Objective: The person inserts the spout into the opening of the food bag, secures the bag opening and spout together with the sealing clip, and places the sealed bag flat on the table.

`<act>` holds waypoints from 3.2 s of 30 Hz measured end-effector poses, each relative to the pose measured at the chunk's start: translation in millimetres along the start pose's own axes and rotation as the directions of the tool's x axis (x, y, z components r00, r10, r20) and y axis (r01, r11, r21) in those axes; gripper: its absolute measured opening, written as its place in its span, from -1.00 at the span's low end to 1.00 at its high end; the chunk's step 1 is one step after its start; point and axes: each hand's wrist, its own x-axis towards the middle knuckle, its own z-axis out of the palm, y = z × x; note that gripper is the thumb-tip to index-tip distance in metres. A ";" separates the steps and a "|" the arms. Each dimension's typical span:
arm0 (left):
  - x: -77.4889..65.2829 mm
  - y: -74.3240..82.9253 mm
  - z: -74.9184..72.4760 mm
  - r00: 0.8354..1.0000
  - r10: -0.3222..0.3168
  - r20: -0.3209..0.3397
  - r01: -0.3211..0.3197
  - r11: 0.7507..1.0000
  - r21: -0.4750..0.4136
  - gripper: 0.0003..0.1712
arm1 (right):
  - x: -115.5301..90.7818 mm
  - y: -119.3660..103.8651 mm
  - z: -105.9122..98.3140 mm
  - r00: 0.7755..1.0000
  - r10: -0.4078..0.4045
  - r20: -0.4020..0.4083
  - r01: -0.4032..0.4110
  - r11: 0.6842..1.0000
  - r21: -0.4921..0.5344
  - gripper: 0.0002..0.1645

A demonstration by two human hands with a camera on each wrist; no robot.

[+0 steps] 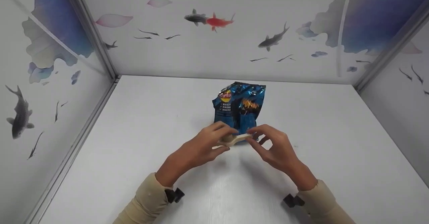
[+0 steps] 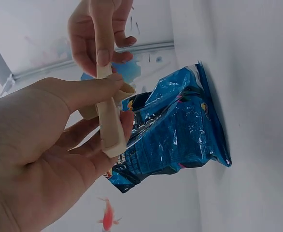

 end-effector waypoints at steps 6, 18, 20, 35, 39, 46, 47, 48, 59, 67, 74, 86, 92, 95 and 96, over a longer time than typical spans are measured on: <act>2.5 0.1 3.0 0.997 -0.075 0.014 0.077 0.987 -0.144 -0.52 | -0.2 -0.3 -0.1 1.000 0.000 -0.003 0.000 1.000 -0.005 -0.55; 4.0 -5.8 10.2 0.998 -0.062 0.029 0.065 0.987 -0.146 -0.70 | 0.1 -1.3 0.6 0.999 -0.028 0.015 0.028 1.000 0.004 -0.61; 3.7 -6.3 11.2 0.998 -0.053 0.025 0.056 0.988 -0.142 -0.70 | 0.6 -2.5 0.6 0.999 -0.026 0.029 0.026 1.000 0.006 -0.62; 3.1 -6.6 14.8 0.998 -0.067 0.016 0.068 0.989 -0.133 -0.73 | 0.5 -12.1 2.8 0.999 -0.026 0.025 0.028 0.997 -0.067 -0.65; 3.4 -5.8 14.5 0.998 -0.066 0.016 0.067 0.990 -0.127 -0.74 | -0.6 -12.5 3.0 0.999 -0.020 0.026 0.022 0.997 -0.078 -0.67; 3.6 -4.7 14.0 0.997 -0.070 0.013 0.071 0.989 -0.130 -0.73 | -2.3 -13.4 4.0 1.000 0.014 0.024 -0.012 0.997 -0.082 -0.66; 3.6 -4.7 14.0 0.998 -0.068 0.011 0.069 0.989 -0.127 -0.73 | -2.4 -13.8 4.1 1.000 0.018 0.024 -0.016 0.996 -0.087 -0.67; 3.7 -4.7 14.0 0.998 -0.067 0.010 0.067 0.990 -0.125 -0.73 | -2.5 -14.0 4.3 1.000 0.020 0.023 -0.018 0.995 -0.093 -0.67; 4.0 -5.1 15.4 0.995 -0.098 0.014 0.099 0.986 -0.132 -0.71 | -0.5 -11.1 2.3 1.000 -0.011 0.014 0.013 0.996 -0.086 -0.72; 4.4 -5.3 15.6 0.990 -0.135 0.028 0.138 0.973 -0.185 -0.72 | 1.6 -13.4 -1.7 1.000 -0.019 0.016 0.020 0.997 -0.078 -0.63; 5.1 -5.9 14.8 0.990 -0.144 0.011 0.143 0.971 -0.194 -0.71 | 3.6 -18.1 -6.6 1.000 -0.001 0.031 0.004 0.996 -0.094 -0.62; 5.4 -9.8 14.3 0.983 -0.160 -0.092 0.144 0.976 -0.161 -0.70 | 5.7 -30.1 -11.9 0.999 0.021 0.047 -0.007 0.963 -0.268 -0.74; 5.4 -11.1 16.6 0.979 -0.178 -0.104 0.161 0.974 -0.157 -0.75 | 3.0 -37.1 -11.2 0.992 0.043 0.119 -0.008 0.960 -0.281 -0.75; 6.1 -11.2 17.8 0.979 -0.175 -0.102 0.159 0.976 -0.147 -0.75 | 1.7 -41.0 -10.5 0.983 0.037 0.181 0.017 0.958 -0.286 -0.75; 6.3 -11.0 18.0 0.979 -0.174 -0.103 0.159 0.977 -0.141 -0.75 | 1.3 -42.1 -10.2 0.979 0.030 0.201 0.030 0.956 -0.290 -0.76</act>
